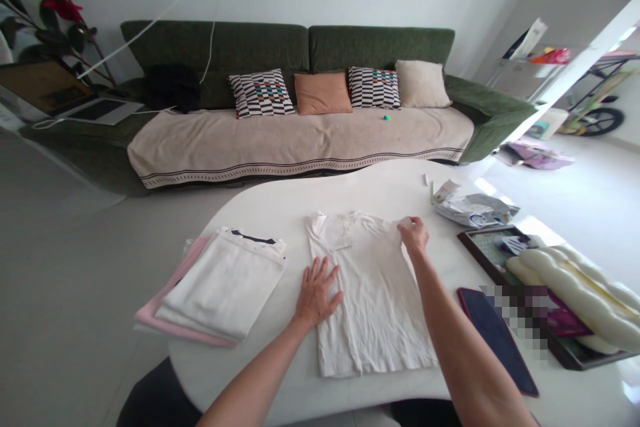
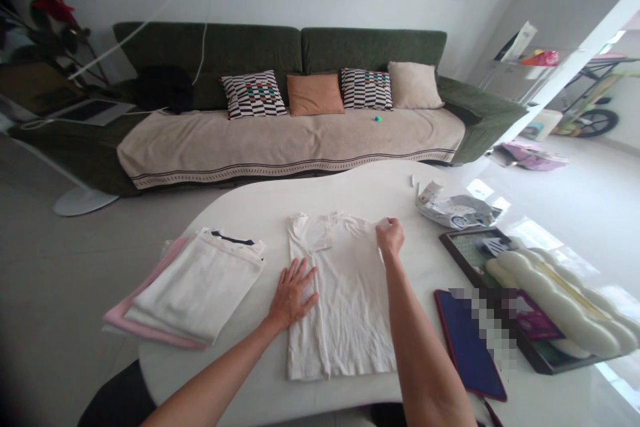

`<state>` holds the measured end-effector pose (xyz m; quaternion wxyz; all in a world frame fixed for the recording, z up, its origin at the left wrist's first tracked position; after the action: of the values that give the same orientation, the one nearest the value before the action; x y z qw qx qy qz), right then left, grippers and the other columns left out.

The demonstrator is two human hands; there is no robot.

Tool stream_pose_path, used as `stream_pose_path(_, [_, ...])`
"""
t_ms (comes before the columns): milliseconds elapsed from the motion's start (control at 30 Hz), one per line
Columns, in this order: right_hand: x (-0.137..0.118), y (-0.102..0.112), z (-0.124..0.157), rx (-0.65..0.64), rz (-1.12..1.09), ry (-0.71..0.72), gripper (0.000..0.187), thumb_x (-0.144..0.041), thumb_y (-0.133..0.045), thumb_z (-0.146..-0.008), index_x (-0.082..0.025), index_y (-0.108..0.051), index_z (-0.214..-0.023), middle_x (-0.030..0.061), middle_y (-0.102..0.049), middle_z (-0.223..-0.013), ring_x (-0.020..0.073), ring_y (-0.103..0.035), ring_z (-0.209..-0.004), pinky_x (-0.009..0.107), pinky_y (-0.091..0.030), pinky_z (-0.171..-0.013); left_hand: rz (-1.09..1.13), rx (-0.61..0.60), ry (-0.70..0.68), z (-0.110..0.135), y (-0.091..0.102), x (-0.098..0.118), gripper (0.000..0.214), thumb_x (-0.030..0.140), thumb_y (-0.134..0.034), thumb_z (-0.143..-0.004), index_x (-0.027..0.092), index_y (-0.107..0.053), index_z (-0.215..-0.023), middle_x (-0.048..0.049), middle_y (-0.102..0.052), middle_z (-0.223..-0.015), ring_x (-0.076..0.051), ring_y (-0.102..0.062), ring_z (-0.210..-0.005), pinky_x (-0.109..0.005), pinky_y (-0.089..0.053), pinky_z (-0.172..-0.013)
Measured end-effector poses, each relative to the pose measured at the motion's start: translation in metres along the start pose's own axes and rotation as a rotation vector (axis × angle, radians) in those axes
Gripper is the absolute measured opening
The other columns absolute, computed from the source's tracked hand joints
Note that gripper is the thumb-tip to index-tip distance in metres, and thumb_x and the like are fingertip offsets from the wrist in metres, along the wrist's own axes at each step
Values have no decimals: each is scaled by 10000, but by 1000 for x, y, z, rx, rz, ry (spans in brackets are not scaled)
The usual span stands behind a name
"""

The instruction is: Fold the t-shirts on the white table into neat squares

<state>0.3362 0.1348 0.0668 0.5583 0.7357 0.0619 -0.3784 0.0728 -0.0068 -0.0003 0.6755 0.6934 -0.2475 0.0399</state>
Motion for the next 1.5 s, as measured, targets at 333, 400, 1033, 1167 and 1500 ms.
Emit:
stream_pose_path(333, [-122,-102,117,-328,0,541,328,-164,-506,-739,-199,-552,-1061,46,-593,-964,138,-556,-795,220,-390,-672,-27,17,-10,-1,-2,-2,611,447,-479,-774,289,-325,-1344,-34,-216,-1450,-280,-118,-1333,-499,-169,-1050])
stream_pose_path(400, [-112,-102,132,-372,-10,586,313,-201,-511,-761,-200,-545,-1072,42,-592,-986,130,-563,-793,219,-401,-679,-37,22,-12,-1,-2,-1,591,444,-471,-781,284,-343,-1335,-34,-222,-1448,-275,-113,-1335,-493,-168,-1052])
stream_pose_path(1033, [13,18,226,-410,128,715,199,-93,-423,-727,-192,-522,-869,55,-561,-849,181,-523,-825,276,-416,-716,-55,29,-15,-1,-3,0,552,428,-451,-812,288,-339,-1334,-29,-251,-1439,-260,-150,-1327,-461,-204,-1037])
stream_pose_path(1167, [0,22,275,-645,-17,873,327,-140,-454,-776,-222,-475,-1092,41,-576,-940,157,-563,-838,255,-460,-728,-2,90,-34,0,-5,-5,501,368,-459,-814,255,-396,-1298,-44,-294,-1419,-249,-194,-1315,-458,-224,-1037])
stream_pose_path(1500, [60,3,272,-538,144,926,565,-76,-370,-786,-188,-336,-1339,95,-355,-1380,235,-243,-1299,427,-353,-994,24,247,-72,-36,3,9,427,168,-370,-817,162,-456,-1235,-102,-398,-1335,-226,-258,-1292,-427,-273,-1034])
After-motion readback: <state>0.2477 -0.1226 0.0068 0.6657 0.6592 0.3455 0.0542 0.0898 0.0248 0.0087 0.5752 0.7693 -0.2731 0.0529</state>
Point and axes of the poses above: each hand's wrist, its own z-axis away from the middle knuckle, its own y-axis out of the back of the hand, x = y × z, the point moved 6 cm from there along -z, towards the middle knuckle
